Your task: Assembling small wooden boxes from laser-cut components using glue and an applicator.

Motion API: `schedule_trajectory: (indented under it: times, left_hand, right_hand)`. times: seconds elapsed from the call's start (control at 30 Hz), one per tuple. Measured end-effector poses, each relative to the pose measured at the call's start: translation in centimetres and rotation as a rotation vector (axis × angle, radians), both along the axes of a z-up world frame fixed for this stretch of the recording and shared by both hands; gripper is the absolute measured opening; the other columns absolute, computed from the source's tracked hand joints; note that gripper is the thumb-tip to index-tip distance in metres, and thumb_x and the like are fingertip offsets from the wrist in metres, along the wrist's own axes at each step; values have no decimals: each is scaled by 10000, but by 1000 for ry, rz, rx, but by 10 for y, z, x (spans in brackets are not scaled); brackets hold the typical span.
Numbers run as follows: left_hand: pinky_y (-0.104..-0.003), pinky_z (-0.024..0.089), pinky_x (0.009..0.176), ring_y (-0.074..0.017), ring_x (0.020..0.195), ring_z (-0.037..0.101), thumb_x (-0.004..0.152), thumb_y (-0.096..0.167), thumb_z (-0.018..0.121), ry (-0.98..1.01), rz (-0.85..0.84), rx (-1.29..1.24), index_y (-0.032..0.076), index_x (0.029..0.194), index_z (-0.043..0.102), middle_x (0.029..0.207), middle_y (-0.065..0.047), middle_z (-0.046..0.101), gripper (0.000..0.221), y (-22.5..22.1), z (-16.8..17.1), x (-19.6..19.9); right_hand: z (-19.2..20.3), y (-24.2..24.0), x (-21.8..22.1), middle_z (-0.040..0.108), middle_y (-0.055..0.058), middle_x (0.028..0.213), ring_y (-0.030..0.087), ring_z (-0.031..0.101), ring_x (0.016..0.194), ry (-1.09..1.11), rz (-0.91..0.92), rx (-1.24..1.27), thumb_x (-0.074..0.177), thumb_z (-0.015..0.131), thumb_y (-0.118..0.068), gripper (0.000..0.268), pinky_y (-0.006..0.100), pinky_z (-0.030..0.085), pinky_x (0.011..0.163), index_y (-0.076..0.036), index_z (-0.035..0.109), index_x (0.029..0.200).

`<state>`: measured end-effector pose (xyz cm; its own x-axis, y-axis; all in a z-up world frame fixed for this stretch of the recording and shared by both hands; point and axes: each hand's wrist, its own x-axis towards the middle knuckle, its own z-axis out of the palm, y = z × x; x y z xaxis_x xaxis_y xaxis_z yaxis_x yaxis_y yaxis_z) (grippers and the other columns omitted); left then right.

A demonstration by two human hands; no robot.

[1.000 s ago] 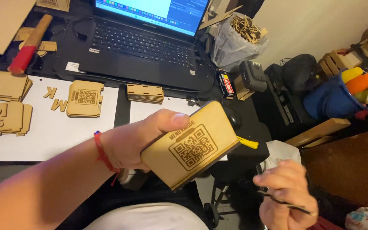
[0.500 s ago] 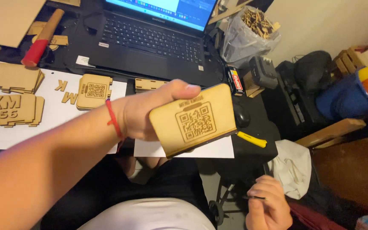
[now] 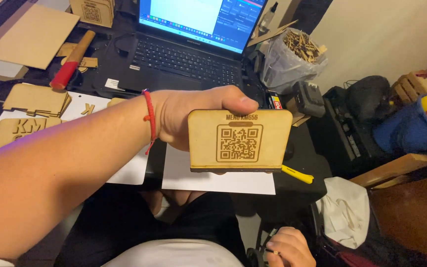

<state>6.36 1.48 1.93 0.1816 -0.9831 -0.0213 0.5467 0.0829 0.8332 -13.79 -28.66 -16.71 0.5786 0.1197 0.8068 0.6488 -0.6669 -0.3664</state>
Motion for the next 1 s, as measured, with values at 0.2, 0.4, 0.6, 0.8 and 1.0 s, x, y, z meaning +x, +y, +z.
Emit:
schedule_trajectory:
  times: [0.2,0.4,0.6,0.8,1.0]
  left_hand:
    - [-329,567,690,-267,869,695,802,498,580,-192,-51,90,-108,1150,642,1073,-236,706,701,7,-2,5]
    - [-329,571,837,-211,988,692,808,335,661,-181,-57,201,-17,1385,532,1196,-113,686,689,16,-48,29]
    - [-227,591,707,-128,875,676,714,391,823,-194,43,148,-38,1291,505,1060,-77,670,786,12,-64,30]
    - [-237,503,997,-92,1128,666,599,159,818,-860,443,693,82,1404,469,1265,6,683,881,-3,-30,2]
    - [-223,284,639,-98,694,358,613,100,909,-968,536,550,126,1048,622,788,55,355,522,4,-44,-5]
  right_hand:
    - [8,9,-2,618,58,662,201,580,587,6,79,12,845,644,-250,185,307,547,640,-91,659,751]
    - [20,19,-11,646,100,735,227,603,642,99,152,44,862,627,-203,168,356,523,689,-41,653,823]
    - [20,16,-6,653,98,764,251,601,657,217,189,-44,896,575,-222,209,370,532,703,-37,652,836]
    - [16,11,5,663,66,784,236,574,684,255,196,-26,920,550,-223,197,337,496,674,-62,654,875]
    - [14,14,16,657,55,787,231,572,693,273,195,-18,902,582,-202,150,329,493,675,-74,660,888]
